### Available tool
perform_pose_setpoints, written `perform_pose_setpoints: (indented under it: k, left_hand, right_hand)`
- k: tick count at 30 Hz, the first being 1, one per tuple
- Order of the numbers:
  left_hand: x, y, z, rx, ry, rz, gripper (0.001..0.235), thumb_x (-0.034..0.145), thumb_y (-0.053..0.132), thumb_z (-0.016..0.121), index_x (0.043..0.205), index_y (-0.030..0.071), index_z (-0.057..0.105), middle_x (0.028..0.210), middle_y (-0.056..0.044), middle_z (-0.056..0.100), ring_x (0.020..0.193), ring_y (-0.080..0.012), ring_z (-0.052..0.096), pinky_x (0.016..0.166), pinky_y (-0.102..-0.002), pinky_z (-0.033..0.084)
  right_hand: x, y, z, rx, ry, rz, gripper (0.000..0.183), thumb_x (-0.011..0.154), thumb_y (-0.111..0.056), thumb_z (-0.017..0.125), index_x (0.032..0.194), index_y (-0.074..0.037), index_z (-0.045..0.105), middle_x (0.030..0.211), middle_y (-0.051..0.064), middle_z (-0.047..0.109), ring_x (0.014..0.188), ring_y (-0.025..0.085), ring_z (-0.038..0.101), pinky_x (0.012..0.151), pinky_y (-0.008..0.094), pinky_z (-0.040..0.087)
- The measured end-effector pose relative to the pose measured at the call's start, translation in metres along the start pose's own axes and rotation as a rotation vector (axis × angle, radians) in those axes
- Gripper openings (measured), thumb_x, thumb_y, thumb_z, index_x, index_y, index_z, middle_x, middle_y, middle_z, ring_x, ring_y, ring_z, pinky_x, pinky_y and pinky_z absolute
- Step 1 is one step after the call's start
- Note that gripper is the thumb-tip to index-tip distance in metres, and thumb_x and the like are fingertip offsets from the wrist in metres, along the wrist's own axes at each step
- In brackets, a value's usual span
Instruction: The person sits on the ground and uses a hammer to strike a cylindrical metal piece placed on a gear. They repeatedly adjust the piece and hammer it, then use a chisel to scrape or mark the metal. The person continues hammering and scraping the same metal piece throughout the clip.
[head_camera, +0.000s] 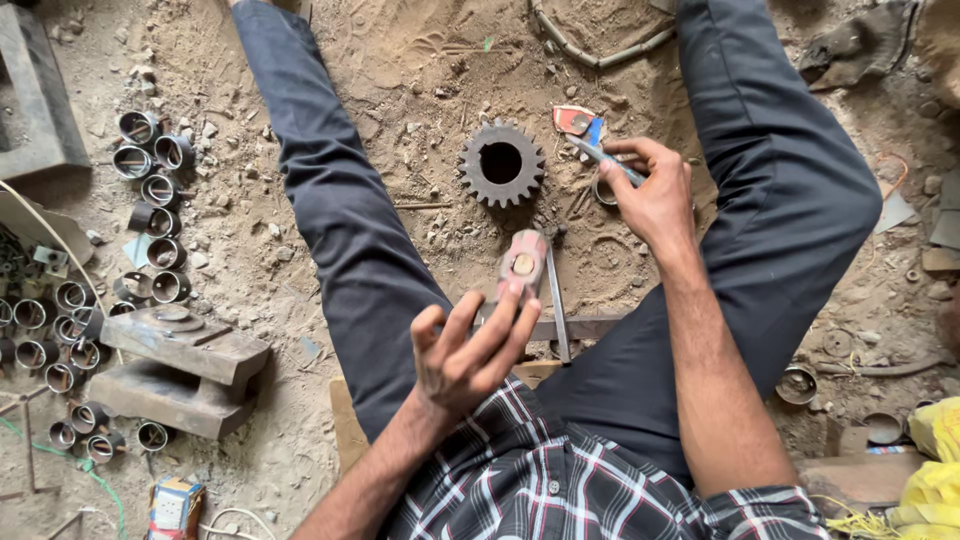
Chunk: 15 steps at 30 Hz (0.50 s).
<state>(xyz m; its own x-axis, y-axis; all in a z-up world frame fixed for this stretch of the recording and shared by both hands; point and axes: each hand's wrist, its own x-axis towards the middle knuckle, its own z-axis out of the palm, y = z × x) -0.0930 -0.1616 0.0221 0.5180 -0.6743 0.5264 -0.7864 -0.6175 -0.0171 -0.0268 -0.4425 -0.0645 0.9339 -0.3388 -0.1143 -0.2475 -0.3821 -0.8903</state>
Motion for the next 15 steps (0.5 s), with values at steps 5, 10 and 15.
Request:
perform_pose_setpoints:
  k: [5,10,15]
  left_hand:
    - [-0.024,0.021,-0.015,-0.01,-0.035,0.013,0.023,0.096,0.023,0.078,0.119,0.02,0.077,0.108,0.006,0.073,0.1,-0.0137,0.065,0.088,-0.035,0.032]
    - [-0.031,0.019,-0.001,-0.09,-0.199,0.022,0.023,0.093,0.02,0.074,0.115,0.015,0.073,0.11,0.002,0.07,0.105,-0.017,0.065,0.089,-0.037,0.038]
    - [-0.013,0.014,0.01,-0.187,-0.382,0.062,0.029,0.087,0.018,0.074,0.114,0.011,0.068,0.107,-0.002,0.062,0.106,-0.0185,0.062,0.09,-0.038,0.043]
  right_hand:
    - [0.0,-0.001,-0.002,0.024,-0.016,0.036,0.024,0.095,-0.012,0.074,0.118,-0.004,0.075,0.096,0.014,0.079,0.082,0.017,0.078,0.068,0.03,0.061]
    - [-0.003,-0.002,-0.002,0.011,-0.024,0.049,0.025,0.094,-0.012,0.073,0.118,-0.005,0.074,0.095,0.013,0.079,0.082,0.017,0.078,0.068,0.03,0.061]
    - [-0.001,-0.002,-0.002,-0.031,-0.009,0.03,0.025,0.093,-0.013,0.074,0.117,-0.006,0.076,0.094,0.013,0.079,0.081,0.018,0.077,0.067,0.031,0.06]
